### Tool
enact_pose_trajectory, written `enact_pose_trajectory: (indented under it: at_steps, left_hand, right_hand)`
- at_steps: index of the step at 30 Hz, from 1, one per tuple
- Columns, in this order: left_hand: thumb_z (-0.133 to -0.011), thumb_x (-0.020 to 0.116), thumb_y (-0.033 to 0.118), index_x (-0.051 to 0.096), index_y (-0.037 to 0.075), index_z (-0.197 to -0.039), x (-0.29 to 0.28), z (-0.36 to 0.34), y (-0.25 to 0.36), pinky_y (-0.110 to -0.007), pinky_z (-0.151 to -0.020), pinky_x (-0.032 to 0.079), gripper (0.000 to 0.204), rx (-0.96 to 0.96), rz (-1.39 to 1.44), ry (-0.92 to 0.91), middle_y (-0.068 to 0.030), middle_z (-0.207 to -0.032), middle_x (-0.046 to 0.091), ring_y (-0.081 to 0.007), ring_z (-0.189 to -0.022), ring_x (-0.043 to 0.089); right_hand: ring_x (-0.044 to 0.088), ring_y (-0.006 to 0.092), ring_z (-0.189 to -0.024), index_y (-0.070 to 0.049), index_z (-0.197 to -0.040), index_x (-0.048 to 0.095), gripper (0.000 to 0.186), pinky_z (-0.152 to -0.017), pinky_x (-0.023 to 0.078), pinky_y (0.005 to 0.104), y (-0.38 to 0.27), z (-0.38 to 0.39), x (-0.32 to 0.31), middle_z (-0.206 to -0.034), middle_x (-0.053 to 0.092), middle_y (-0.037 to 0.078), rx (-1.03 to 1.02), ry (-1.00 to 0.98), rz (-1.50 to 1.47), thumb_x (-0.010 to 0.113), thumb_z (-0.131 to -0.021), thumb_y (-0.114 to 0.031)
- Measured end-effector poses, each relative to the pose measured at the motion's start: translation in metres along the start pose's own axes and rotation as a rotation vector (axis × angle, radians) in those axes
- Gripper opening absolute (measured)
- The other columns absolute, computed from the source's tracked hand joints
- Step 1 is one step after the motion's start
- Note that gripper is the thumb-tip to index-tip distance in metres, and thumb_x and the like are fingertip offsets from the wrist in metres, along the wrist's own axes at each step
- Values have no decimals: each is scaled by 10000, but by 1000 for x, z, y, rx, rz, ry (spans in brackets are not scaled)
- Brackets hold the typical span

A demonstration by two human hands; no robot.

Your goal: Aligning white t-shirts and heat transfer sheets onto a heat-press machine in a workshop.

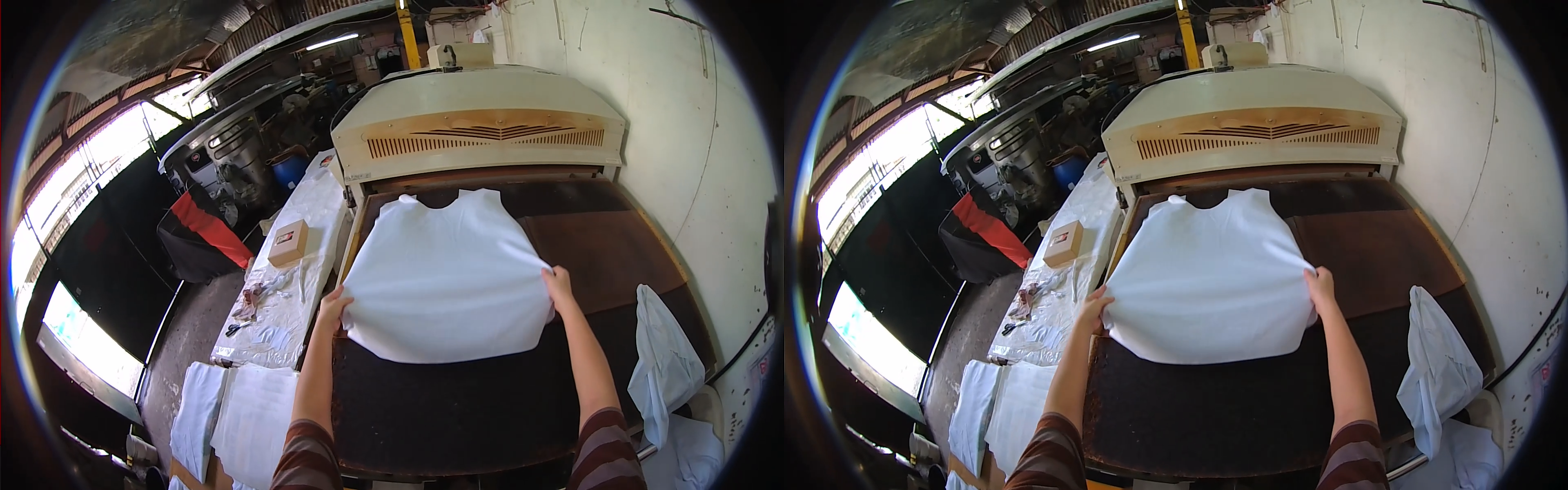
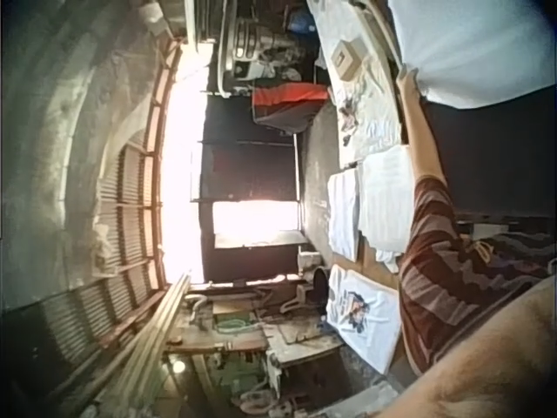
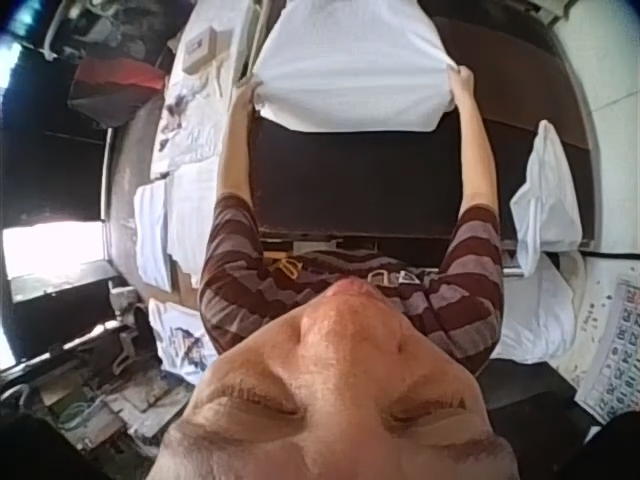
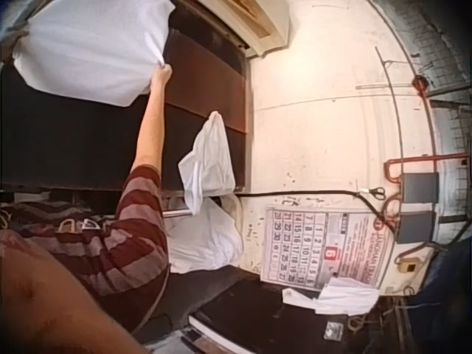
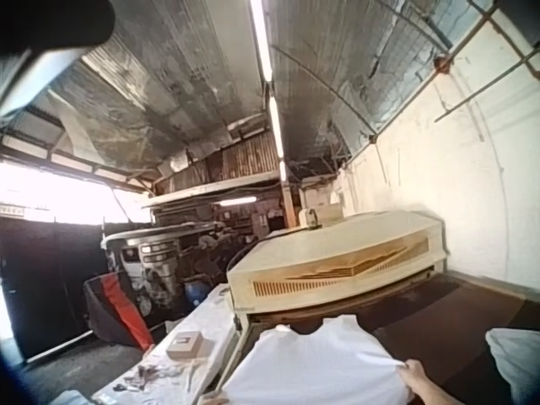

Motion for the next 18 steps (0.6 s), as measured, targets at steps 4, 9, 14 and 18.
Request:
enact_pose_trajectory:
  at_steps: [4, 9, 14, 18]
  left_hand:
    - [-761, 597, 28, 265, -26, -1348, -33, 26, -37, -270, -714, 474, 677, -20, -238, 43, -128, -1042, 584, -169, -861, 591]
    - [-769, 596, 133, 432, 16, -1270, -40, 96, -39, -276, -607, 458, 539, 282, -641, 98, -73, -808, 618, -136, -674, 588]
    - [-800, 550, 121, 565, 78, -1142, -18, 178, -19, -321, -604, 428, 345, 199, -815, 236, -127, -657, 556, -170, -601, 533]
    - [-823, 524, 83, 601, 41, -1068, -18, 214, -8, -317, -655, 443, 260, 346, -738, 348, -150, -751, 608, -207, -658, 577]
  right_hand:
    - [597, 260, -684, 59, -788, 588, 282, -615, 446, 366, 38, 34, 7, -744, 611, 172, 123, -60, 60, 654, -717, -206]
    - [622, 277, -704, 54, -802, 604, 290, -629, 464, 361, 28, 102, -12, -763, 622, 197, 29, -105, 261, 688, -656, -182]
    - [597, 276, -629, 58, -742, 564, 224, -589, 444, 359, 36, 149, -55, -668, 577, 192, 47, -38, 297, 652, -684, -141]
    - [537, 205, -541, 61, -686, 527, 183, -522, 406, 335, 21, 174, -78, -576, 523, 147, -16, 42, 270, 629, -706, -89]
Point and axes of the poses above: each hand's wrist, its own z-axis away from the middle knuckle, its own x-axis out of the palm, y = z × x, the point moved 7 cm from there along -z, towards the middle knuckle
